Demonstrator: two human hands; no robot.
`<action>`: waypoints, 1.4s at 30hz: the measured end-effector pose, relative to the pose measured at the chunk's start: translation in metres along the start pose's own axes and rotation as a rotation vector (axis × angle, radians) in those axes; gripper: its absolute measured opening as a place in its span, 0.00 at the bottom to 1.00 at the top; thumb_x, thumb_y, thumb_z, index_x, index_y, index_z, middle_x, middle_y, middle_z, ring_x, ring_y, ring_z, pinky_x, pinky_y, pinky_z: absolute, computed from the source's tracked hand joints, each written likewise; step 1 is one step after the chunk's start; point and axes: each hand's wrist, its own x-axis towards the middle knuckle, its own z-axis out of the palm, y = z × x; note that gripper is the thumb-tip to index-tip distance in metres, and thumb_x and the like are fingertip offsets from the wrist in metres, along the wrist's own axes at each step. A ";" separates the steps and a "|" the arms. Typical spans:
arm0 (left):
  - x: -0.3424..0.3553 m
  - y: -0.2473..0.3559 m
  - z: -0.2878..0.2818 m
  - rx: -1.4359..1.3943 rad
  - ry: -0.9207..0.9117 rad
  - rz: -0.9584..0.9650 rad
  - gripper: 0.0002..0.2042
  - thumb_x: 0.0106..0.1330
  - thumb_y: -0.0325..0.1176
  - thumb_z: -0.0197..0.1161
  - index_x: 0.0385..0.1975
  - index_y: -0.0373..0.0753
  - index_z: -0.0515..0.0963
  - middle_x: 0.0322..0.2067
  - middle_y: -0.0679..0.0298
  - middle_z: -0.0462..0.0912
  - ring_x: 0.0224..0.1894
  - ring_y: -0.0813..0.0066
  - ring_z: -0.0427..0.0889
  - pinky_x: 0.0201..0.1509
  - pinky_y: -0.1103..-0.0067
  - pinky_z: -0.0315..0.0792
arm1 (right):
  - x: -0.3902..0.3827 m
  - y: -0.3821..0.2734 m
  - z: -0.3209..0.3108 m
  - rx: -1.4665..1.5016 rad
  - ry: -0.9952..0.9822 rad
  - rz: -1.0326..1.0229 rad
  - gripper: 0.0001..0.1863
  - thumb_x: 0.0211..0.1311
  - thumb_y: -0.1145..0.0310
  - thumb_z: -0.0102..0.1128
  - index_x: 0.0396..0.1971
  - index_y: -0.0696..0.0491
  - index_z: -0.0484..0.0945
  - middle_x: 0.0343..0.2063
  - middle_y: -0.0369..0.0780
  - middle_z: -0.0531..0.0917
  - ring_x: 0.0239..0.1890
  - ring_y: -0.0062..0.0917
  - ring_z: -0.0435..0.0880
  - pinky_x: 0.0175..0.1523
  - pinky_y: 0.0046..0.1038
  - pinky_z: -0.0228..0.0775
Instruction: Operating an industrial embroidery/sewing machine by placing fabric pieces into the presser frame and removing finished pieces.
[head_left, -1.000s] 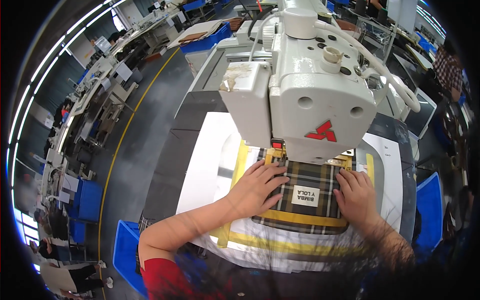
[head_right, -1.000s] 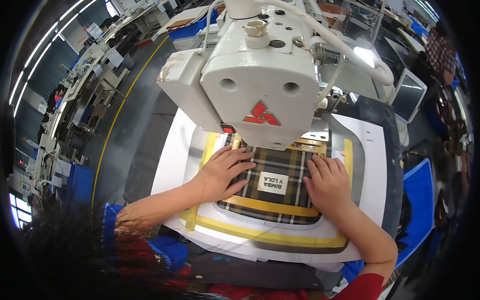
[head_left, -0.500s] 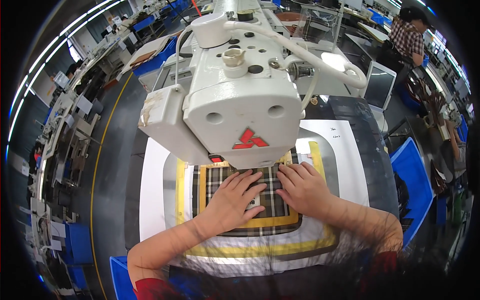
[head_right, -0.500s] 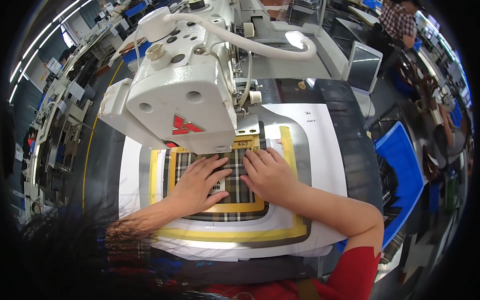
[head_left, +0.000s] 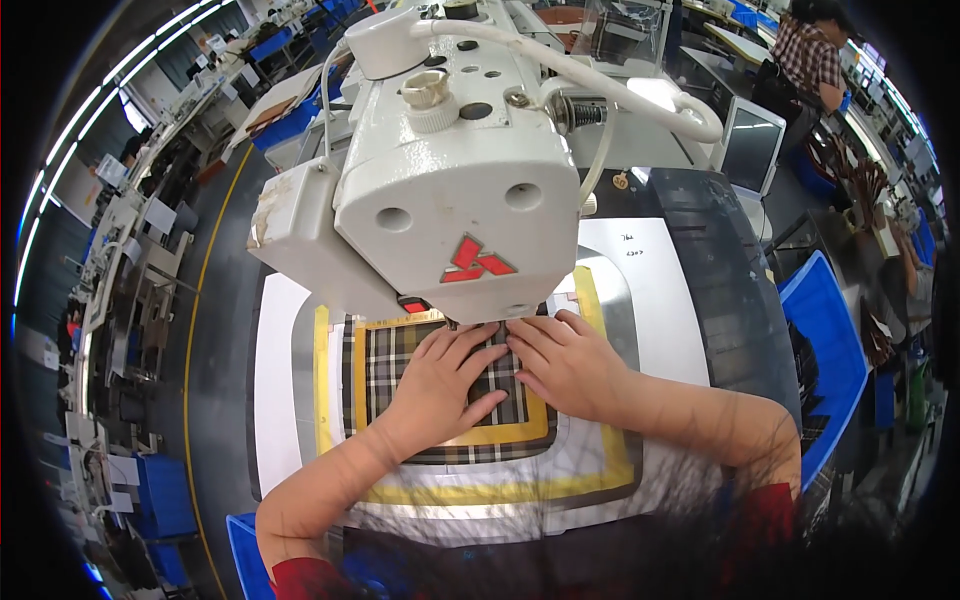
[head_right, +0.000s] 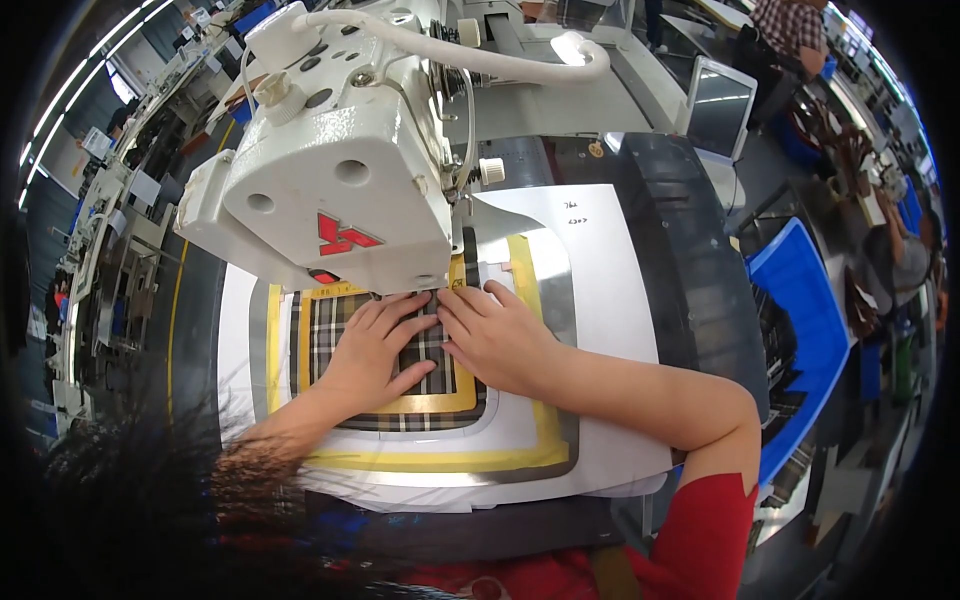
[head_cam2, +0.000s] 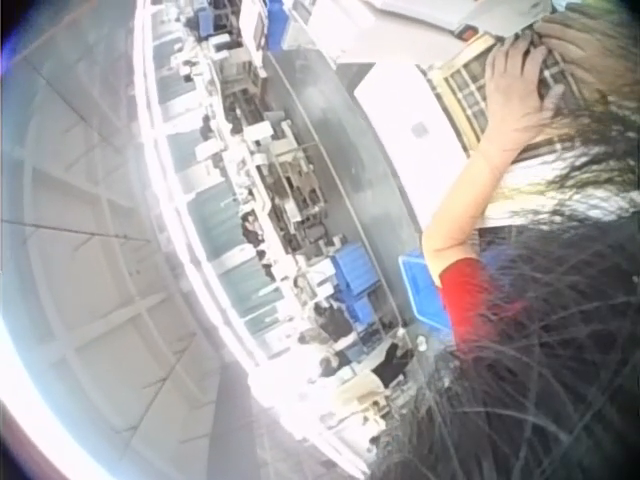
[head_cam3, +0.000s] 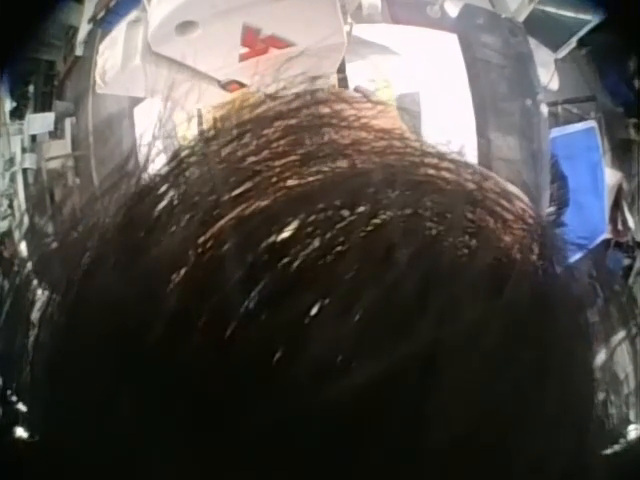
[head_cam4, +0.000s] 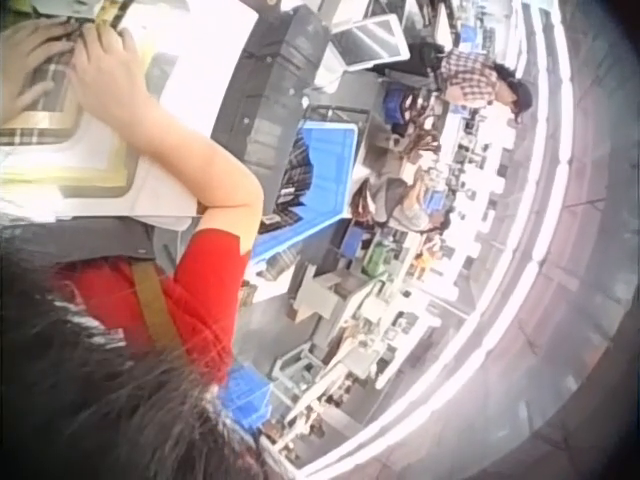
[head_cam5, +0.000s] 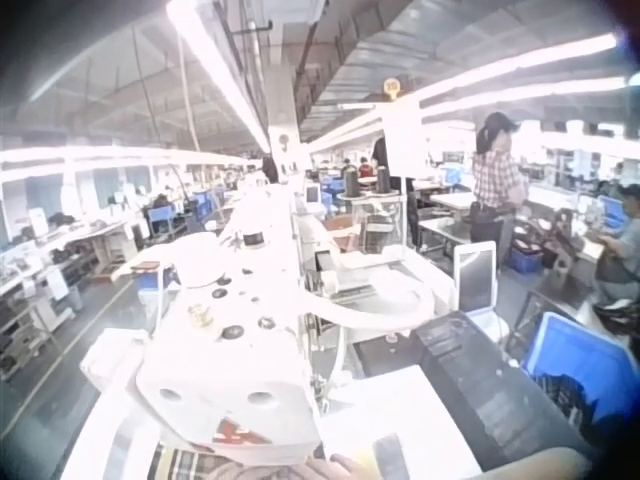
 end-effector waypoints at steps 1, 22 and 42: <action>0.000 -0.001 0.001 0.002 0.019 0.002 0.27 0.56 0.43 0.66 0.55 0.42 0.70 0.60 0.59 0.67 0.64 0.56 0.63 0.66 0.62 0.58 | 0.000 0.001 0.002 0.005 -0.003 0.002 0.20 0.57 0.61 0.61 0.46 0.57 0.77 0.52 0.42 0.76 0.55 0.32 0.73 0.57 0.36 0.65; -0.005 -0.001 0.001 0.037 0.096 0.040 0.25 0.59 0.47 0.64 0.54 0.44 0.71 0.60 0.58 0.68 0.62 0.58 0.66 0.67 0.63 0.57 | -0.037 -0.035 -0.016 0.071 -0.032 -0.246 0.15 0.59 0.63 0.58 0.41 0.57 0.79 0.47 0.42 0.79 0.53 0.31 0.75 0.59 0.38 0.63; -0.041 0.008 -0.007 -0.140 -0.039 0.143 0.18 0.63 0.45 0.61 0.49 0.44 0.77 0.58 0.64 0.72 0.64 0.63 0.67 0.68 0.63 0.59 | -0.025 -0.029 -0.023 0.042 -0.084 -0.196 0.16 0.55 0.66 0.62 0.42 0.58 0.79 0.48 0.42 0.78 0.51 0.31 0.75 0.56 0.36 0.65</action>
